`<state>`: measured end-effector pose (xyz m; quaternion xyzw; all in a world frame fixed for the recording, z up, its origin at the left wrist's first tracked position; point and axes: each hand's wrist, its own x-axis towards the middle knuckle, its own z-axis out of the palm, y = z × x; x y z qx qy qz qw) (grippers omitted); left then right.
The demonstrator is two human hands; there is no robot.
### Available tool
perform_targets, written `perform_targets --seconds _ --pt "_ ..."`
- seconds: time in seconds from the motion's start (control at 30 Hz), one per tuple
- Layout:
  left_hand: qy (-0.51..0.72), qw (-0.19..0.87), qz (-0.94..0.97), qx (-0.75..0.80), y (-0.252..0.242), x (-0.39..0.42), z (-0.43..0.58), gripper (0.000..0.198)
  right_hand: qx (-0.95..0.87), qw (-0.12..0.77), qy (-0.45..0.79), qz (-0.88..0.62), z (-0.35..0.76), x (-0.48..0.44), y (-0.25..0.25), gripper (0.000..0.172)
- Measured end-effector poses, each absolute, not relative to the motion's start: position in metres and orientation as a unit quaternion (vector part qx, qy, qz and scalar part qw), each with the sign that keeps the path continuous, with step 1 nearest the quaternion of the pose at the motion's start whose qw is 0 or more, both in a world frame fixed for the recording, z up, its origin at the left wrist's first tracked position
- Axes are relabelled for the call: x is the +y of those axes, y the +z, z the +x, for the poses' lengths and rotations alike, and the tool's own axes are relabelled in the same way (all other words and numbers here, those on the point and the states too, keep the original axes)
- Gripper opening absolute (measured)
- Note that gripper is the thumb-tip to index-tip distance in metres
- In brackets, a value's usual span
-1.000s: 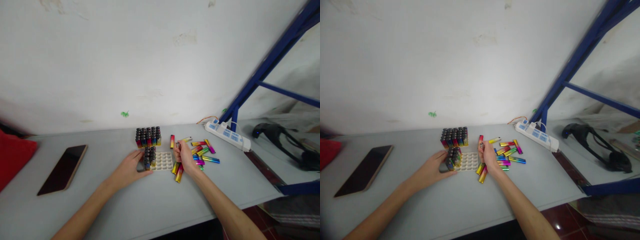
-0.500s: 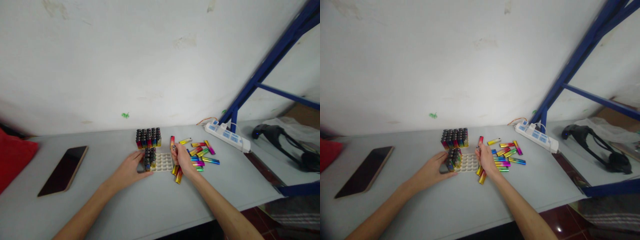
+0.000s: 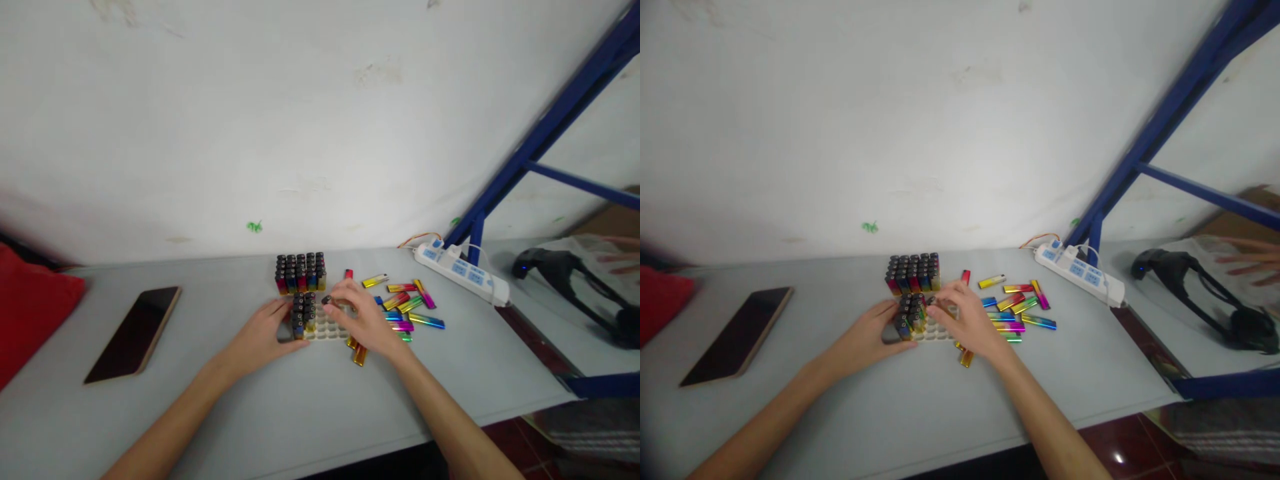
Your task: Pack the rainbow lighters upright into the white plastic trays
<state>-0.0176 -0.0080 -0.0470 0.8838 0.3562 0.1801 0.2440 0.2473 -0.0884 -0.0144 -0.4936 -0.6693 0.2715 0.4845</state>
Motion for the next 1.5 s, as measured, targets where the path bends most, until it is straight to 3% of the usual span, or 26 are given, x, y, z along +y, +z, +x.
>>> perform_targets --seconds 0.27,0.7,0.87,0.97,1.07,1.27,1.37,1.5 --pt "0.194 0.259 0.882 0.343 -0.044 -0.010 -0.016 0.061 -0.740 0.375 0.294 -0.474 0.242 -0.098 -0.014 0.032" --pt "0.199 0.264 0.878 0.345 -0.041 -0.010 -0.016 0.055 -0.826 0.293 0.130 -0.463 0.235 -0.088 -0.037 0.040" --pt "0.208 0.260 0.878 0.343 -0.041 -0.010 -0.015 0.060 -0.827 0.284 0.166 -0.455 0.238 -0.087 -0.036 0.042" --pt "0.206 0.249 0.880 0.348 -0.044 -0.009 -0.015 0.057 -0.775 0.316 0.145 -0.528 0.259 -0.085 -0.029 0.047" --pt "0.192 0.247 0.881 0.355 -0.046 -0.008 -0.016 0.062 -0.699 0.320 0.061 -0.637 0.281 -0.079 -0.025 0.034" --pt "0.186 0.243 0.880 0.363 -0.044 -0.009 -0.015 0.059 -0.664 0.123 0.004 -0.738 0.275 -0.054 -0.026 0.036" --pt "0.187 0.245 0.878 0.365 -0.043 -0.009 -0.015 0.056 -0.639 0.069 0.008 -0.766 0.264 -0.044 -0.026 0.031" --pt "0.183 0.253 0.879 0.361 -0.045 -0.008 -0.015 0.058 -0.631 0.142 0.049 -0.761 0.270 -0.039 -0.027 0.040"
